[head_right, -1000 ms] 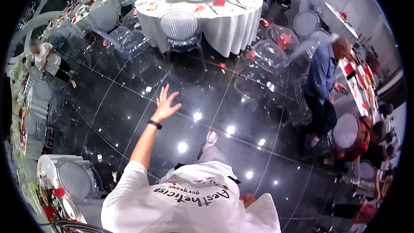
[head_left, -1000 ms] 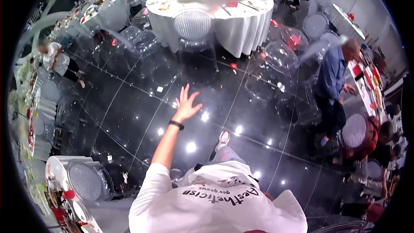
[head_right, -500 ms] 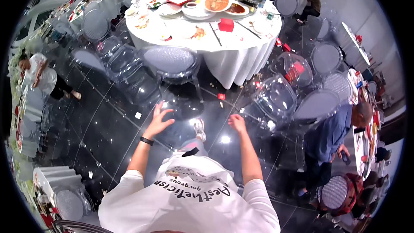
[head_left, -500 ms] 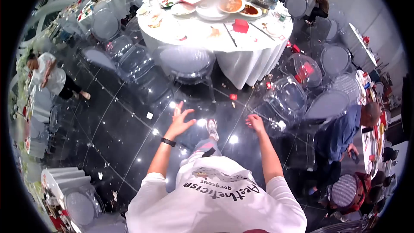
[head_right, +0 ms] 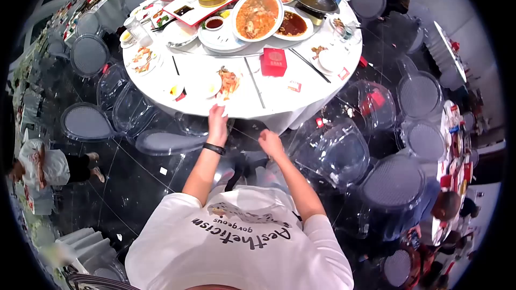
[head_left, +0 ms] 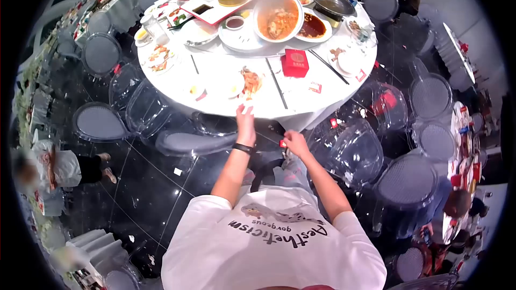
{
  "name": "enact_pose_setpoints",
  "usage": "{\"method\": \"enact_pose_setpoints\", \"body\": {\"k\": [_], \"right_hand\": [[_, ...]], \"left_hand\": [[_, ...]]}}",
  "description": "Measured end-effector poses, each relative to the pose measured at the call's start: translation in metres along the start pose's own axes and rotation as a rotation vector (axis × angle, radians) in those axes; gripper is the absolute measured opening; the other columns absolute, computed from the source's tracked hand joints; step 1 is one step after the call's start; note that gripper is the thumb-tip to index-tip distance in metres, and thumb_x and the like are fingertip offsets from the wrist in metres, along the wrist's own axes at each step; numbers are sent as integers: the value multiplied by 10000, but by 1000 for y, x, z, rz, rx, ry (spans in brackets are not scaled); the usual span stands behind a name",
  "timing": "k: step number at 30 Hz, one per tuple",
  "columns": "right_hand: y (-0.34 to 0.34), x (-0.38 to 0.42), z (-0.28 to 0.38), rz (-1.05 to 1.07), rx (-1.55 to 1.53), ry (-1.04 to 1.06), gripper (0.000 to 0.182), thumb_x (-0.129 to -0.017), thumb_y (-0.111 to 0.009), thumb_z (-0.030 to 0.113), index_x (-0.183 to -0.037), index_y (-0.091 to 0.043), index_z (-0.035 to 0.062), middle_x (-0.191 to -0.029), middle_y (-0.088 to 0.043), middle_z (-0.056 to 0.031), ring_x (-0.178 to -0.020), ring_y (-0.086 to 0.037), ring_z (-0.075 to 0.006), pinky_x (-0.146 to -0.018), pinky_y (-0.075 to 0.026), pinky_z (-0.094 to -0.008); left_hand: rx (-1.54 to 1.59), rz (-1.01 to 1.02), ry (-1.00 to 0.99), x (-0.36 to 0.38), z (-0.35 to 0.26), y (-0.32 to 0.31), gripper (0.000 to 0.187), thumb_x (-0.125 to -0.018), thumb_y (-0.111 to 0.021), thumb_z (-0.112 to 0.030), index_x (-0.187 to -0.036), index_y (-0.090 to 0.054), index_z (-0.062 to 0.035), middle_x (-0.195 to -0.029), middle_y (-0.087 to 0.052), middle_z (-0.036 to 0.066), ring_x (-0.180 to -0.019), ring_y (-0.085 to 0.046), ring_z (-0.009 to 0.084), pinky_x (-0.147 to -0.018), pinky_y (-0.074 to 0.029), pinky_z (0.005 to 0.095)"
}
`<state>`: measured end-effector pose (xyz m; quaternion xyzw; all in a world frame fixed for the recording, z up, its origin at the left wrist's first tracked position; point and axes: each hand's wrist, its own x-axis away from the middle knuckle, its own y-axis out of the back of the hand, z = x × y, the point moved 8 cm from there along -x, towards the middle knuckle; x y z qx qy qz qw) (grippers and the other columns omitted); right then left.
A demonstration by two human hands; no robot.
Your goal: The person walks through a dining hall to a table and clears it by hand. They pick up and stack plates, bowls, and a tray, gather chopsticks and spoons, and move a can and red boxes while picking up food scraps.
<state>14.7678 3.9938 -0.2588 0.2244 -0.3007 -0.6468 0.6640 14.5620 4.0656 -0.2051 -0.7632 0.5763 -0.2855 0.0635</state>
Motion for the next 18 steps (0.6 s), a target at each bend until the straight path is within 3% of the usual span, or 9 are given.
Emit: {"method": "enact_pose_setpoints", "body": {"k": [1, 3, 5, 8, 12, 15, 18], "right_hand": [[9, -36, 11, -28, 104, 84, 233, -757, -596, 184, -898, -603, -1, -832, -633, -193, -794, -627, -346, -719, -504, -432], [16, -99, 25, -80, 239, 71, 268, -739, -576, 154, -959, -551, 2, -906, -584, -201, -804, -604, -386, -731, -501, -452], [6, -169, 27, -43, 338, 36, 358, -750, -566, 139, -1070, -474, 7, -988, -533, -221, -783, -614, -400, -694, -514, -457], [3, -239, 39, -43, 455, 89, 215, -818, -502, 84, -1006, -447, -4, -896, -514, -208, -663, -640, -338, -561, -531, -435], [-20, -280, 17, -53, 468, 148, 179, -830, -462, 70, -966, -491, -43, -755, -629, -181, -657, -655, -306, -561, -540, -376], [-18, -283, 20, 147, 353, 154, 188, -798, -493, 78, -911, -517, -70, -679, -627, -198, -669, -646, -338, -603, -529, -410], [33, -264, 48, 209, 415, 377, 206, -784, -515, 100, -904, -529, -68, -723, -630, -189, -700, -639, -341, -625, -518, -439]], "left_hand": [[80, -64, -58, -28, -1, 7, 446, -865, -577, -215, -1239, -395, -56, -1157, -468, 68, -1055, -453, 166, -891, -379, 322], [161, -224, -108, -40, -35, 5, 462, -848, -571, -187, -1243, -371, -55, -1138, -470, 73, -1054, -446, 176, -878, -389, 344], [177, -404, -165, -74, -31, 36, 435, -856, -551, -131, -1227, -333, -68, -1124, -480, 106, -990, -490, 181, -834, -421, 330], [134, -564, -214, -86, -25, 56, 421, -858, -535, -147, -1225, -343, -73, -1138, -460, 77, -1025, -461, 179, -840, -417, 362], [117, -720, -194, -66, -22, 50, 373, -861, -547, -165, -1191, -390, -88, -1123, -463, 63, -1007, -459, 165, -823, -420, 349], [91, -775, -193, -57, -16, 43, 349, -865, -548, -171, -1176, -412, -91, -1153, -453, 64, -1020, -458, 159, -826, -419, 344], [-1, -841, -210, -56, -19, 42, 351, -870, -540, -163, -1188, -410, -90, -1184, -433, 65, -1029, -455, 162, -839, -410, 336]]}}
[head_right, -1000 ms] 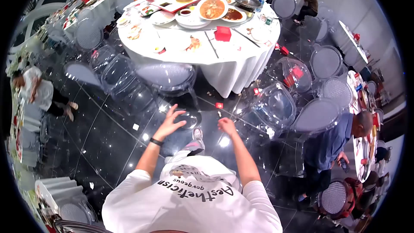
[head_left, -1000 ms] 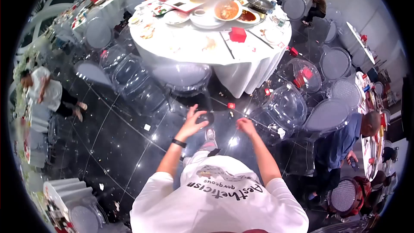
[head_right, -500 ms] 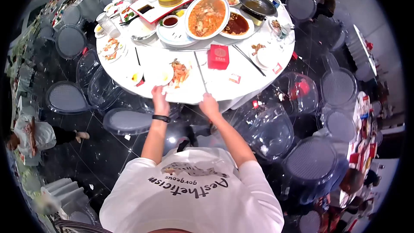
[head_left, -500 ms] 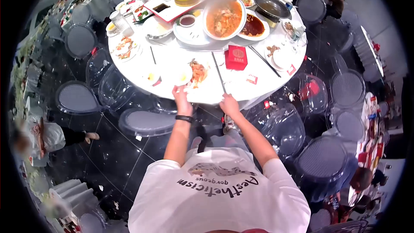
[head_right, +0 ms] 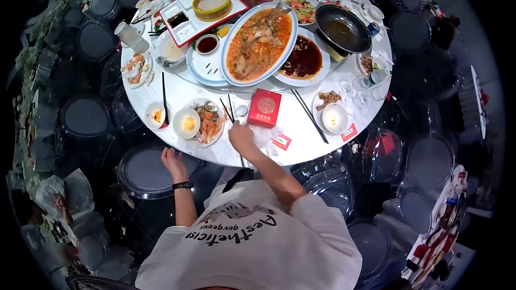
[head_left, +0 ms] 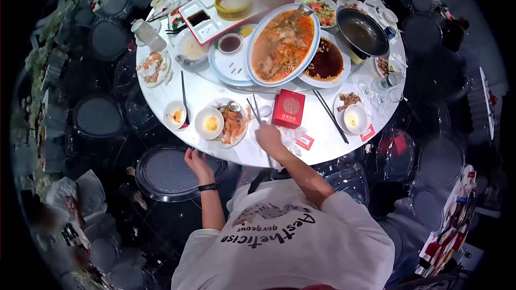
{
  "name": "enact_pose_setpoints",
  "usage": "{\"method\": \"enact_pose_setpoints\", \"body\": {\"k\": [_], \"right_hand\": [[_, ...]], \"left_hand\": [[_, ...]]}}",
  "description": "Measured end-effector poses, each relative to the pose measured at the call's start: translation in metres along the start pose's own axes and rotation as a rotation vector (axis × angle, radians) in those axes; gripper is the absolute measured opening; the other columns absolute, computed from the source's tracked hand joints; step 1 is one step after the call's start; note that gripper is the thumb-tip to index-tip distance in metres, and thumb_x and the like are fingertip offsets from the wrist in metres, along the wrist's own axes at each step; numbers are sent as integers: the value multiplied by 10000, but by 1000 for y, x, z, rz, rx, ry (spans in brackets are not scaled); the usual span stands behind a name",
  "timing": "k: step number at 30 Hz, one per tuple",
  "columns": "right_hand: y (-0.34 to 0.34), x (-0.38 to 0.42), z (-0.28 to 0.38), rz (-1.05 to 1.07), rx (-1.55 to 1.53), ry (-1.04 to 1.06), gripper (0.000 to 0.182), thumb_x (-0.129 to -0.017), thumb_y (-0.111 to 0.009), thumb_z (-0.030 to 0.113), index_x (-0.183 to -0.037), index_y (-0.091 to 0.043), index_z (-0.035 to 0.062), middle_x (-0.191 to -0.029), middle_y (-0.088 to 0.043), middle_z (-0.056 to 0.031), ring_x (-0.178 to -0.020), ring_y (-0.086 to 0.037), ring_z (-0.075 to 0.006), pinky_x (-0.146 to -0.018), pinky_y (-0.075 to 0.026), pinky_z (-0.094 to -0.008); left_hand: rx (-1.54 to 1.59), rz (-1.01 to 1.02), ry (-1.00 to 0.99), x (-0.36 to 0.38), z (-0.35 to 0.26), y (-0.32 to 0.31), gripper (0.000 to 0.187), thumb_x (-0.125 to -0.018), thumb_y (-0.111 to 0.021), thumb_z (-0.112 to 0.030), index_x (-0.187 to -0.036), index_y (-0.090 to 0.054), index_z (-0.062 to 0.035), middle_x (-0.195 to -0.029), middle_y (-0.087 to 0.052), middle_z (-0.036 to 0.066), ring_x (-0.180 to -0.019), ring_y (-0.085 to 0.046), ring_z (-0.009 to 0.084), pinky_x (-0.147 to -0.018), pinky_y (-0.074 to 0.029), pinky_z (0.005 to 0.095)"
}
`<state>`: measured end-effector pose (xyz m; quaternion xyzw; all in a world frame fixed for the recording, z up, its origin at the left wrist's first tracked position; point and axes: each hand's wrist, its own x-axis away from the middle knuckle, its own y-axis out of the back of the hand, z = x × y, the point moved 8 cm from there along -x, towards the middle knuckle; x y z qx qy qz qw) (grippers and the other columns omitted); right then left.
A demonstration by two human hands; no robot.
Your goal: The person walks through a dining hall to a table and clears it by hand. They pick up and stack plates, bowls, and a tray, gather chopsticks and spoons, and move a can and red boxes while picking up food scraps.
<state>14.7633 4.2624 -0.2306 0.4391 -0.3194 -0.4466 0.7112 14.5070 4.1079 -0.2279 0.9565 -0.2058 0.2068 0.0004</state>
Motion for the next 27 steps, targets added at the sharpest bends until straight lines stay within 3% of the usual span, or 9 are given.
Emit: {"method": "enact_pose_setpoints", "body": {"k": [1, 3, 4, 5, 10, 16, 19, 24, 27], "right_hand": [[51, 26, 9, -81, -12, 43, 215, -786, -504, 92, -950, -529, -45, -765, -629, -171, -715, -634, -327, -620, -509, -449], [101, 57, -28, 76, -194, -192, 279, -797, -481, 41, -1067, -504, -19, -783, -601, -205, -707, -621, -348, -618, -489, -475], [108, 75, -58, -101, -213, -54, 284, -803, -497, 50, -1078, -499, -20, -792, -593, -221, -725, -613, -376, -632, -482, -478], [129, 83, -86, -107, -416, -164, 281, -812, -505, 60, -1081, -500, -21, -760, -589, -207, -725, -605, -392, -645, -481, -468], [104, 94, -221, -240, -11, -412, 398, -769, -596, 138, -1105, -468, -34, -1063, -499, -235, -818, -585, -427, -686, -494, -479], [71, 39, -244, -153, 225, -483, 528, -763, -529, 67, -1247, -367, -69, -1289, -357, -304, -669, -626, -404, -630, -525, -435], [67, 29, -268, -181, 248, -484, 480, -768, -507, 54, -1215, -384, -71, -1299, -336, -321, -669, -632, -392, -610, -526, -431], [77, 23, -240, -172, 234, -316, 285, -762, -538, 67, -1016, -453, -32, -1124, -446, -243, -657, -627, -378, -577, -518, -448], [69, 16, -248, -169, 216, -417, 336, -751, -586, 99, -1045, -469, -16, -1129, -487, -216, -708, -630, -380, -613, -522, -452]], "left_hand": [[-10, 0, -27, 1, -5, 2, 351, -872, -536, -159, -1192, -408, -90, -1190, -428, 66, -1029, -455, 162, -843, -407, 331], [-33, 2, -84, 5, -20, -8, 351, -877, -528, -152, -1200, -404, -88, -1201, -419, 67, -1028, -455, 163, -850, -400, 322], [-44, -16, -96, 4, -25, -12, 348, -877, -527, -147, -1197, -403, -86, -1199, -420, 66, -1026, -455, 162, -849, -398, 319], [-53, -32, -107, 4, -28, -17, 346, -878, -526, -142, -1195, -402, -83, -1197, -421, 66, -1024, -455, 161, -847, -396, 316], [-51, -89, -17, -32, 6, -20, 341, -865, -537, -146, -1170, -394, -92, -1129, -450, 42, -987, -455, 156, -829, -402, 343], [-75, -181, -31, -37, 9, -30, 384, -851, -538, -109, -1194, -376, -53, -1194, -400, 85, -997, -452, 184, -811, -418, 337], [-84, -163, -87, -38, 11, -23, 352, -854, -535, -118, -1175, -396, -78, -1152, -434, 64, -1005, -462, 165, -826, -418, 324], [-224, -216, -249, -29, 8, 2, 387, -847, -539, -88, -1211, -411, -59, -1189, -398, 75, -1030, -453, 170, -840, -425, 313], [-276, -238, -332, -12, -8, 9, 400, -838, -545, -50, -1220, -427, -52, -1204, -379, 84, -1033, -451, 180, -852, -427, 308]]}}
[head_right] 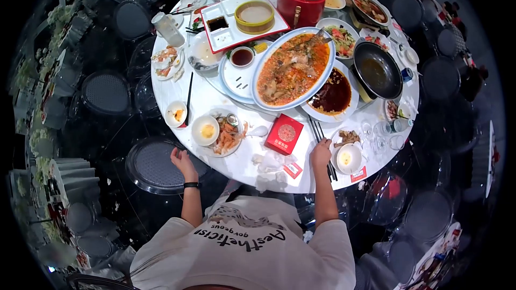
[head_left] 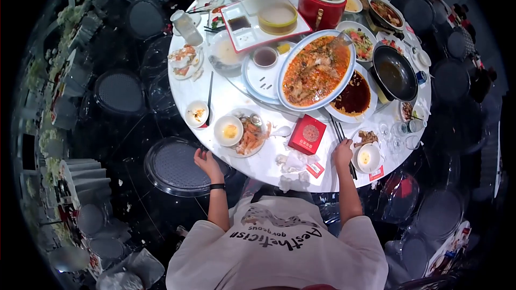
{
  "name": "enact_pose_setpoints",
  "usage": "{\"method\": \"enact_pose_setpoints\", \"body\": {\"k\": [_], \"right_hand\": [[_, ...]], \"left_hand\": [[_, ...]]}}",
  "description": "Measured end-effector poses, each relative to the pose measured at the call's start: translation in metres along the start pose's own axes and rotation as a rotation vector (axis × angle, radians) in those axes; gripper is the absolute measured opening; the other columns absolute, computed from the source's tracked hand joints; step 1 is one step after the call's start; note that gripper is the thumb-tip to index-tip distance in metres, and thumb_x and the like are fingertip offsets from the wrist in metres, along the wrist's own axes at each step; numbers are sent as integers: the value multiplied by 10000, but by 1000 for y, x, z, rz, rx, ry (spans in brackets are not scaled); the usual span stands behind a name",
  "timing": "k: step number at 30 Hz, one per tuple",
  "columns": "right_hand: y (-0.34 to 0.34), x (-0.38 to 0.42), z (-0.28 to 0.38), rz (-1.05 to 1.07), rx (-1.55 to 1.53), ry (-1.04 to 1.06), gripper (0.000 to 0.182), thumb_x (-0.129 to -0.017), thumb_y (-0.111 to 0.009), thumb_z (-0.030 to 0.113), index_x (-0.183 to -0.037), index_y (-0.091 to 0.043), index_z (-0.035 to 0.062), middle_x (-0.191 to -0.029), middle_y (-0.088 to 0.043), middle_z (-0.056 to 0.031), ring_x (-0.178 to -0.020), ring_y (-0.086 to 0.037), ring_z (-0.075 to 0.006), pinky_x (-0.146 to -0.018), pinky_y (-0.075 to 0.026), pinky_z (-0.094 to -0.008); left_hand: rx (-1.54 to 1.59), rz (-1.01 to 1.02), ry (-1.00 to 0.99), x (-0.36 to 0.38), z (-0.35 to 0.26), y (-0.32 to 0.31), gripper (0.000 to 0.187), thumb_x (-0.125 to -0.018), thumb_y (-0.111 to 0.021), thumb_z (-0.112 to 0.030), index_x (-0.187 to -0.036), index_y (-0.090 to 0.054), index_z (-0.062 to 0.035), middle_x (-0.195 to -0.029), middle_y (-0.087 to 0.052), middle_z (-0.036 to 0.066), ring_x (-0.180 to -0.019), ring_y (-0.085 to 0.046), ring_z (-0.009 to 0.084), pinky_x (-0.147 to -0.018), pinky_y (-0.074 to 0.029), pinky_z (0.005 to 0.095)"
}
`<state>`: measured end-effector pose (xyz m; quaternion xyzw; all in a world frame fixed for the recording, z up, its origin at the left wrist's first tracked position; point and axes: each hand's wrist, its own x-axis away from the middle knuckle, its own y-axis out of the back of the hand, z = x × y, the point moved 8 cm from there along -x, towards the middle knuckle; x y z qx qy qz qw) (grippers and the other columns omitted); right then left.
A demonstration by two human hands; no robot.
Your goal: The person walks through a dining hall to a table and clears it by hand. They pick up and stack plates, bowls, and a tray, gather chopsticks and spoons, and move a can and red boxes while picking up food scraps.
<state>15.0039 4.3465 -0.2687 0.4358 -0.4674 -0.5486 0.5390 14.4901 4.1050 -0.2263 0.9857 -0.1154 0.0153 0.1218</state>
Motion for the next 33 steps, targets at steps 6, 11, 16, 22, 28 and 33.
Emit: {"method": "enact_pose_setpoints", "body": {"k": [6, 11, 16, 22, 28, 33], "right_hand": [[-23, -16, -16, 193, 76, -58, 279, -750, -624, 199, -919, -547, -10, -881, -635, -188, -722, -651, -353, -655, -531, -435], [-19, 7, -13, 139, 82, -93, 285, -789, -573, 283, -852, -573, 5, -765, -655, -176, -709, -652, -354, -653, -526, -451], [-4, 33, -16, 115, 94, -183, 318, -830, -508, 301, -871, -578, -7, -756, -648, -212, -714, -644, -370, -655, -510, -461], [32, 57, -44, -84, -429, -264, 259, -889, -438, 148, -1062, -512, -30, -654, -605, -173, -563, -618, -303, -546, -496, -413], [115, 93, -27, -841, -1226, -408, 183, -953, -440, 127, -1060, -521, 2, -730, -468, -17, -525, -389, -78, -452, -331, -215], [46, 98, -16, -893, -1191, -596, 253, -973, -446, 252, -1021, -557, 30, -760, -473, -1, -589, -366, -71, -515, -326, -203]], "left_hand": [[-51, -25, -111, 10, -39, 17, 376, -796, -562, 8, -1159, -464, 3, -1213, -385, 149, -1040, -482, 229, -926, -389, 342], [145, 87, -75, -6, -31, -5, 312, -821, -550, -8, -1126, -487, -1, -1076, -493, 102, -929, -526, 167, -840, -444, 298], [246, 225, -60, -33, -61, -45, 265, -840, -539, -20, -1102, -501, -4, -996, -545, 88, -864, -542, 138, -767, -477, 268], [319, 393, -40, -71, -84, -108, 234, -880, -494, -55, -1111, -477, -18, -1053, -537, 87, -886, -578, 160, -763, -501, 285], [325, 479, 33, -106, -60, -142, 237, -883, -474, -47, -1119, -466, -24, -1071, -519, 93, -878, -581, 177, -737, -500, 287], [321, 596, 163, -130, -43, -189, 249, -883, -504, -78, -1127, -481, -35, -1027, -539, 84, -851, -581, 167, -721, -508, 275]]}}
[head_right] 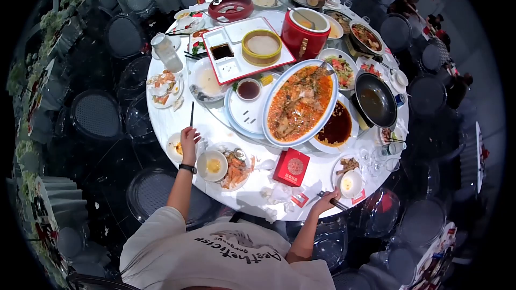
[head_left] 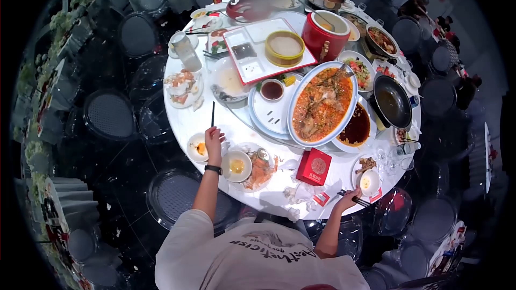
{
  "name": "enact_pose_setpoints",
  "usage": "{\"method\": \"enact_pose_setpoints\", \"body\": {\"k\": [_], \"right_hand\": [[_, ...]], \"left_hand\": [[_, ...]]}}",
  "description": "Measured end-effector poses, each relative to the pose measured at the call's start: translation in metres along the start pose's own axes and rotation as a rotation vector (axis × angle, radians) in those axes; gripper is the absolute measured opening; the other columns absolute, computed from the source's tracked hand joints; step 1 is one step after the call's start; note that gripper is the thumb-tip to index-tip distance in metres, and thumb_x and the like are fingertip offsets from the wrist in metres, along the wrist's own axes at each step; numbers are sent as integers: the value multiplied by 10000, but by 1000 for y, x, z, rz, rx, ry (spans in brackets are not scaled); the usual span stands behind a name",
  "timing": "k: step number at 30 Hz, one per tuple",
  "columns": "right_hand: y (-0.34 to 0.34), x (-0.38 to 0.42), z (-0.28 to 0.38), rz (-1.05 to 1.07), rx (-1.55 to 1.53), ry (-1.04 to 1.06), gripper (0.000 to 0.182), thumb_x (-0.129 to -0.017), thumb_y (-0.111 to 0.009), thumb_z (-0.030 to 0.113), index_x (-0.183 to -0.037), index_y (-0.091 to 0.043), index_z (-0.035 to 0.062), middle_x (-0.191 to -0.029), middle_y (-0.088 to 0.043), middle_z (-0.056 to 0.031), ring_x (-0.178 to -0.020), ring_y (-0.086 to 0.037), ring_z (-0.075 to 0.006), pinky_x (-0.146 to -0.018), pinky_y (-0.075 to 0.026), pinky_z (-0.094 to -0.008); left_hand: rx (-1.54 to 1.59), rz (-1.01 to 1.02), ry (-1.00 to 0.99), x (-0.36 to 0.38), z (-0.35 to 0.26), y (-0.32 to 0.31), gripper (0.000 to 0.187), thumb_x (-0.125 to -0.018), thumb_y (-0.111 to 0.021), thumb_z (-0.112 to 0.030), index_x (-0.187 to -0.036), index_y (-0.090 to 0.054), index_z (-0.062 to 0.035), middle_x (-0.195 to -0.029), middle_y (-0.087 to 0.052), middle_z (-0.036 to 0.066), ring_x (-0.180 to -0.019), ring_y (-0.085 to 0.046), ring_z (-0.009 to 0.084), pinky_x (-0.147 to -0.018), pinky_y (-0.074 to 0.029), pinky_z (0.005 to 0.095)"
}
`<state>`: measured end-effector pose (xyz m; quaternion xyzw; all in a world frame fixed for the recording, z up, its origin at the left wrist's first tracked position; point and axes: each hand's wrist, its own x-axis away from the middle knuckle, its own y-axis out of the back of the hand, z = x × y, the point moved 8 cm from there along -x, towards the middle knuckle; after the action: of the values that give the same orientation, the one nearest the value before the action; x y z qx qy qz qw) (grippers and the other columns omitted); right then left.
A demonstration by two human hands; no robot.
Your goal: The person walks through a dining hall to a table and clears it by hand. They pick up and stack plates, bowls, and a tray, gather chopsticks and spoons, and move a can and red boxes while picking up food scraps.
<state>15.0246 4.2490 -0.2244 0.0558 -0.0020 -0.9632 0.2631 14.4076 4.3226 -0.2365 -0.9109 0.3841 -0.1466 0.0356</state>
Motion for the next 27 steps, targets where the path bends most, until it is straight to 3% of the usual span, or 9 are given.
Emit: {"method": "enact_pose_setpoints", "body": {"k": [3, 6, 9, 11, 13, 18, 22, 24, 27], "right_hand": [[-5, 1, 0, 0, -25, -88, 257, -969, -453, 269, -978, -563, 37, -612, -315, 51, -531, -305, -48, -481, -266, -196], [11, -20, 21, -45, -80, -62, 240, -971, -447, 258, -970, -557, 44, -621, -323, 51, -532, -302, -48, -473, -249, -194], [35, -29, 39, -87, -33, -11, 229, -976, -427, 241, -955, -553, 51, -628, -332, 48, -532, -299, -47, -478, -244, -193], [47, -27, 52, -59, 55, 27, 229, -978, -422, 229, -946, -551, 43, -608, -333, 45, -510, -290, -45, -477, -248, -193], [62, -23, 51, -71, 16, 31, 232, -978, -431, 228, -923, -532, 27, -580, -324, 45, -491, -283, -46, -474, -262, -197], [90, -21, 39, -78, -60, 9, 251, -974, -456, 261, -917, -526, 28, -558, -326, 50, -480, -298, -48, -473, -287, -197], [93, -22, 22, -65, -44, -29, 235, -972, -455, 247, -912, -531, 33, -545, -319, 51, -464, -296, -46, -438, -253, -203], [88, -24, 12, -65, -98, -77, 243, -974, -454, 249, -907, -530, 28, -536, -308, 48, -438, -275, -43, -419, -219, -203], [83, -26, -2, -29, -101, -121, 247, -974, -458, 254, -898, -535, 31, -527, -301, 49, -436, -272, -40, -417, -213, -209]], "left_hand": [[130, 55, 156, -59, 28, -16, 259, -856, -576, -112, -1093, -506, -32, -961, -560, 70, -816, -580, 162, -691, -518, 255], [268, 66, 328, -124, 55, -41, 254, -872, -617, -190, -996, -530, 15, -888, -571, 86, -764, -584, 163, -689, -530, 249], [374, 196, 377, -160, 53, -77, 211, -872, -621, -148, -977, -550, 21, -890, -598, 108, -780, -616, 204, -687, -556, 286], [355, 106, 383, -180, 67, -76, 114, -825, -607, -20, -925, -565, 15, -870, -603, 114, -763, -622, 212, -643, -563, 312], [426, 144, 350, -198, 76, -71, 189, -786, -601, 32, -966, -547, 13, -856, -599, 105, -734, -615, 201, -632, -553, 293], [307, 115, 296, -187, 56, -14, 191, -789, -596, 2, -967, -537, -33, -894, -590, 83, -786, -612, 200, -624, -550, 290], [175, 147, 259, -138, 2, 33, 265, -786, -605, 7, -1027, -566, -96, -908, -626, 16, -755, -617, 128, -577, -499, 208], [181, 165, 256, -113, -23, 50, 289, -798, -599, 2, -1064, -560, -104, -971, -626, 14, -819, -613, 124, -640, -508, 218], [128, 195, 283, -69, -67, 58, 319, -795, -583, 36, -1103, -546, -39, -1023, -621, 67, -921, -618, 211, -787, -540, 336]]}}
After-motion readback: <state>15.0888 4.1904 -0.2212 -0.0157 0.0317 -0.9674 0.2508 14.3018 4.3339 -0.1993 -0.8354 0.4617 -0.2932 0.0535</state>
